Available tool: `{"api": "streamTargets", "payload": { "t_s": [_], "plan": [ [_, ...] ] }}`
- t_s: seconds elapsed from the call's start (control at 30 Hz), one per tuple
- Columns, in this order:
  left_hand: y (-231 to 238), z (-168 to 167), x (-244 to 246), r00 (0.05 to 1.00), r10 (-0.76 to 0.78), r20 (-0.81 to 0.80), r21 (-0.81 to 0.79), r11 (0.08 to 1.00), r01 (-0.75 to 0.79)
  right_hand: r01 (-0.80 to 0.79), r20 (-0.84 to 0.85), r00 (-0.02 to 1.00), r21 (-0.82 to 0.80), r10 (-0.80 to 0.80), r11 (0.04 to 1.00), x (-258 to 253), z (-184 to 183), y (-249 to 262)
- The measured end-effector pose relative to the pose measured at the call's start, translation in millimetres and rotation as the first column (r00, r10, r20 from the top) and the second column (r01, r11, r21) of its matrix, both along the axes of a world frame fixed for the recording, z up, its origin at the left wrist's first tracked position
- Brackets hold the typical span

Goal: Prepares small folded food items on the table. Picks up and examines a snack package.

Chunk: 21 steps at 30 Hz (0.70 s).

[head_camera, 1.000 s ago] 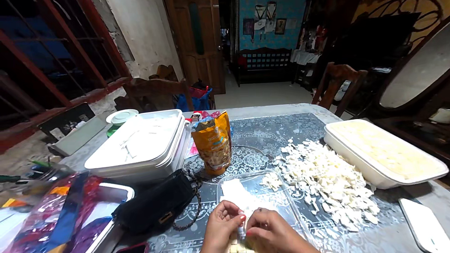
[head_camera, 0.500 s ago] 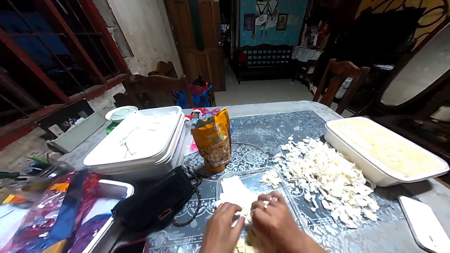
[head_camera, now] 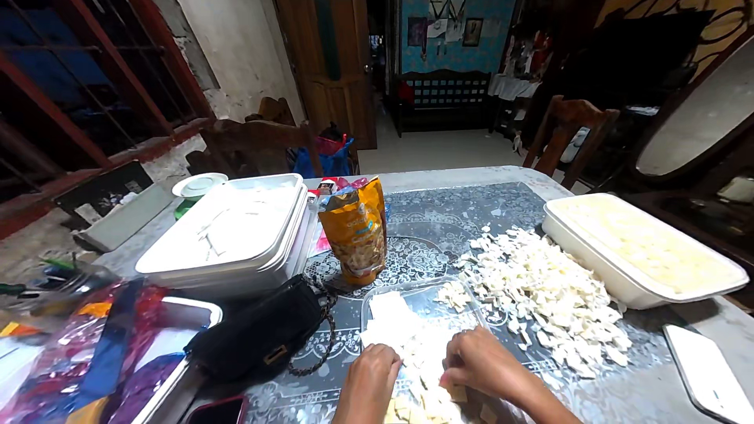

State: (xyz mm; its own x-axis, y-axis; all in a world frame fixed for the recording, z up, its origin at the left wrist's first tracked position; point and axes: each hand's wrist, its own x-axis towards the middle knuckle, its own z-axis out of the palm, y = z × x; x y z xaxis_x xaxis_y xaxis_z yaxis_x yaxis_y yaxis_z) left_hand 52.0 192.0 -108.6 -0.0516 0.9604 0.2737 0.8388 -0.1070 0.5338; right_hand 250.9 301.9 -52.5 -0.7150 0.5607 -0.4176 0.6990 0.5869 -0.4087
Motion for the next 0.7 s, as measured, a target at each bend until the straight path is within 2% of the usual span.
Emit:
{"api": "streamTargets", "payload": {
  "t_s": [0.07,0.1,0.17,0.3,0.37,0.47,0.5,0.53,0.63,0.7],
  "plan": [
    [1.0,5.2,-3.7,0.996,0.023,0.09,-0.1,0.995,-0.014,-0.009,0.083,0.996,-0.046,0.013,0.999,-2.7,2.2,-0.5],
    [2.2,8.0,-6.2,0.988,0.046,0.147,-0.161,0.987,-0.022,-0.003,0.057,0.998,-0.067,0.007,0.998,-3.1,-0.7,-0.1],
    [4.0,12.0,-9.7,0.959,0.105,0.264,-0.203,0.978,-0.052,0.016,-0.061,0.998,-0.127,-0.024,0.992,-2.2,-9.2,2.3],
    [6.4,12.2,-11.5,0.862,0.171,0.478,-0.135,0.983,-0.12,0.083,-0.26,0.953,-0.274,-0.156,0.958,2.1,-16.6,10.5],
    [6.7,11.8,-11.6,0.82,0.182,0.542,-0.121,0.983,-0.138,0.197,-0.394,0.881,-0.197,-0.262,0.96,6.5,-12.7,11.9],
    [6.4,12.1,-10.0,0.792,0.195,0.578,-0.086,0.98,-0.179,0.398,-0.481,0.823,0.107,-0.303,0.911,9.8,0.1,10.9],
    [6.3,12.4,-9.7,0.789,0.195,0.582,-0.077,0.98,-0.185,0.387,-0.461,0.84,0.138,-0.286,0.912,11.4,1.9,11.1],
    [6.6,12.3,-9.4,0.787,0.195,0.586,-0.071,0.979,-0.19,0.325,-0.401,0.879,0.102,-0.26,0.94,13.0,4.3,11.0],
    [7.4,11.7,-8.0,0.78,0.197,0.593,-0.075,0.979,-0.19,0.073,-0.155,0.984,-0.096,-0.087,0.993,8.6,4.6,3.8],
    [7.4,10.5,-7.9,0.782,0.193,0.593,-0.075,0.98,-0.185,-0.029,-0.006,1.0,-0.15,0.029,0.988,-0.6,4.2,-4.7]
  ]
}}
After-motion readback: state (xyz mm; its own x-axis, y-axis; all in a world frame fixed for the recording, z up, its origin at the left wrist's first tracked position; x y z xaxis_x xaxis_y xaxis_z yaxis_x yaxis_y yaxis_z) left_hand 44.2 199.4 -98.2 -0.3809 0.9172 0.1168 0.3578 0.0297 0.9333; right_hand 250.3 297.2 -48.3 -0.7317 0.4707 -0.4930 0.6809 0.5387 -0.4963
